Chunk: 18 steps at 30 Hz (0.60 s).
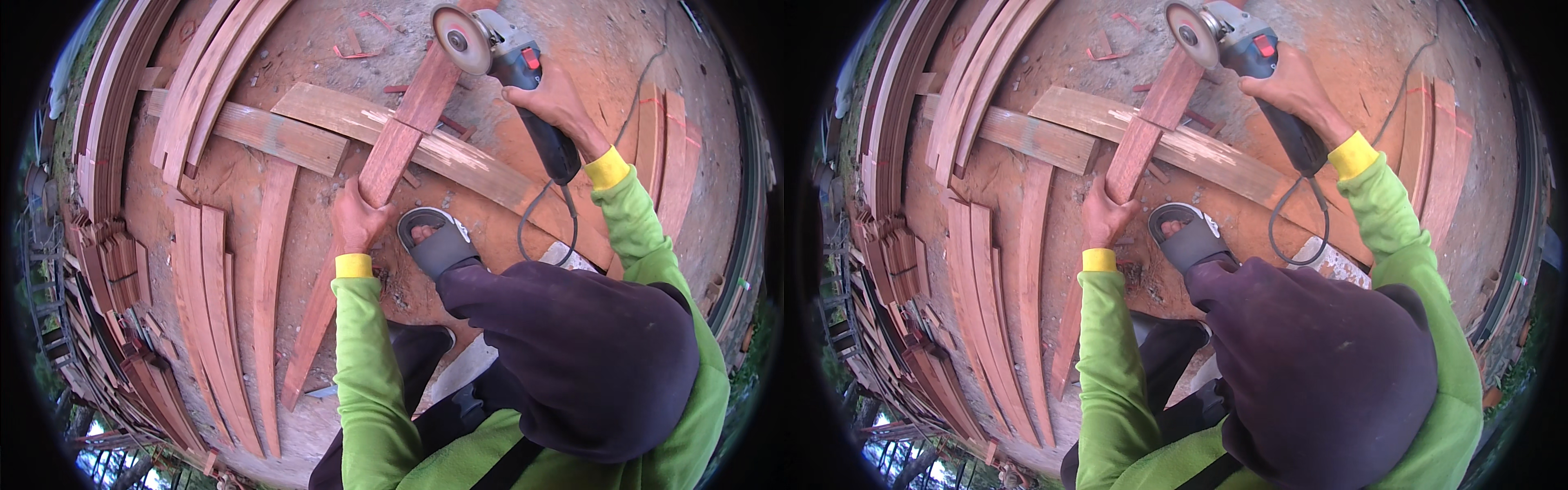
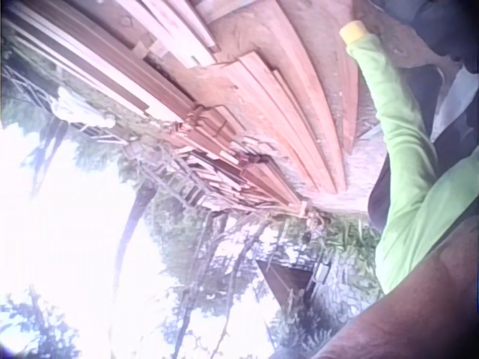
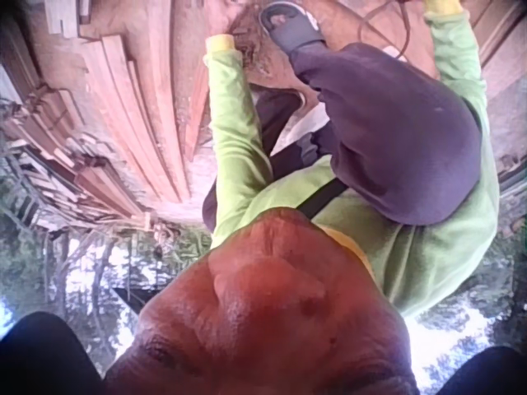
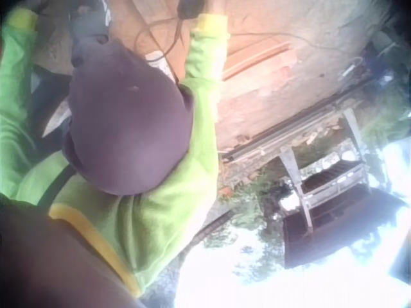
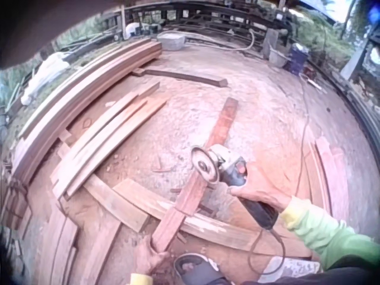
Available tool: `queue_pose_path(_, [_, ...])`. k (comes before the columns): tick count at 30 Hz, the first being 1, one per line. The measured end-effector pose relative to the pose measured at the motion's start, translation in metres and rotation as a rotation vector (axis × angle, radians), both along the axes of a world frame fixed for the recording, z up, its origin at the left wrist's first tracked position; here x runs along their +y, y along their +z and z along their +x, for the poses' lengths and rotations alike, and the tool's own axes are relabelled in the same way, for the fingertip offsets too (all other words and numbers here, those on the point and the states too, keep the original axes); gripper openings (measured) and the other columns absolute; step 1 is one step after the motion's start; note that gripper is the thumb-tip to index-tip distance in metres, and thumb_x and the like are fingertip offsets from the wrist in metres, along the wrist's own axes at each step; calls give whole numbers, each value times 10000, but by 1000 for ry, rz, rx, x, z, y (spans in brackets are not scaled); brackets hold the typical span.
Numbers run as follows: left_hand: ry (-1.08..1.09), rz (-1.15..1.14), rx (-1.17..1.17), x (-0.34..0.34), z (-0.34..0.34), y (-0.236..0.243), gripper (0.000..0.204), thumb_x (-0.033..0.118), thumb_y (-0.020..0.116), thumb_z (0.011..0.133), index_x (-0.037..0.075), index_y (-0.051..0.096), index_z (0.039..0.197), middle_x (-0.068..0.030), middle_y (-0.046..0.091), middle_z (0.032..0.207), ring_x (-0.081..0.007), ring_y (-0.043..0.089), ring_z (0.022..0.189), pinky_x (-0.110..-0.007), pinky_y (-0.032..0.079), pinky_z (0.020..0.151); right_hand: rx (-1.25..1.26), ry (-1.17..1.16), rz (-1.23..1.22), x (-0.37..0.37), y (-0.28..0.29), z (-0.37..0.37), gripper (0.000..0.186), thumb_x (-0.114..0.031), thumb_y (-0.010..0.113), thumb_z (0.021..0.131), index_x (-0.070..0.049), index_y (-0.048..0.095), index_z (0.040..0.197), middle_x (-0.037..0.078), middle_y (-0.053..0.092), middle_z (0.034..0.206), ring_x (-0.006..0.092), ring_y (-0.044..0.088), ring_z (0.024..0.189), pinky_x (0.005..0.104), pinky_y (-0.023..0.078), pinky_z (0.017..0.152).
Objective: The person uses an angle grinder to cut wooden planks. They hold the planks with one hand and operate the grinder with the other, cutting multiple pieces and placing them aside.
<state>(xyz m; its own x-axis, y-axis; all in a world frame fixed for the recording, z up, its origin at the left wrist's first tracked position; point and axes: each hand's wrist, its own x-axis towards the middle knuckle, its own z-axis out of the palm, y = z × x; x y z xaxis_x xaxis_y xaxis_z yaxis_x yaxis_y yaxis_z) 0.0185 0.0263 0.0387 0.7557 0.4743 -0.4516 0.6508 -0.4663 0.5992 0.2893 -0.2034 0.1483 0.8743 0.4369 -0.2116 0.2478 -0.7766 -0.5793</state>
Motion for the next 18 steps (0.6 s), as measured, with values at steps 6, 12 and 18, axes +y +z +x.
queue_pose_path(6, [23,516,-242,-34,-9,-4,809,377,836,617,21,520,1271,-196,579,1168,-380,541,1104,-481,422,943,-24,-62,-12,-5,-1,2,605,-375,791,656,54,624,1049,157,684,842,235,667,756,358,530,714])
queue_pose_path(12, [-8,574,-422,-33,44,8,799,451,799,688,18,501,1290,-187,540,1237,-367,513,1147,-490,390,973,-11,-111,49,-14,-4,6,565,-348,793,658,52,638,1026,146,688,834,233,665,737,352,534,705])
queue_pose_path(18, [-209,562,-264,-41,117,16,765,474,814,690,7,535,1227,-159,565,1148,-353,531,1092,-495,398,957,-34,-179,100,-17,3,10,458,-293,778,669,53,661,945,123,685,792,199,655,701,335,531,666])
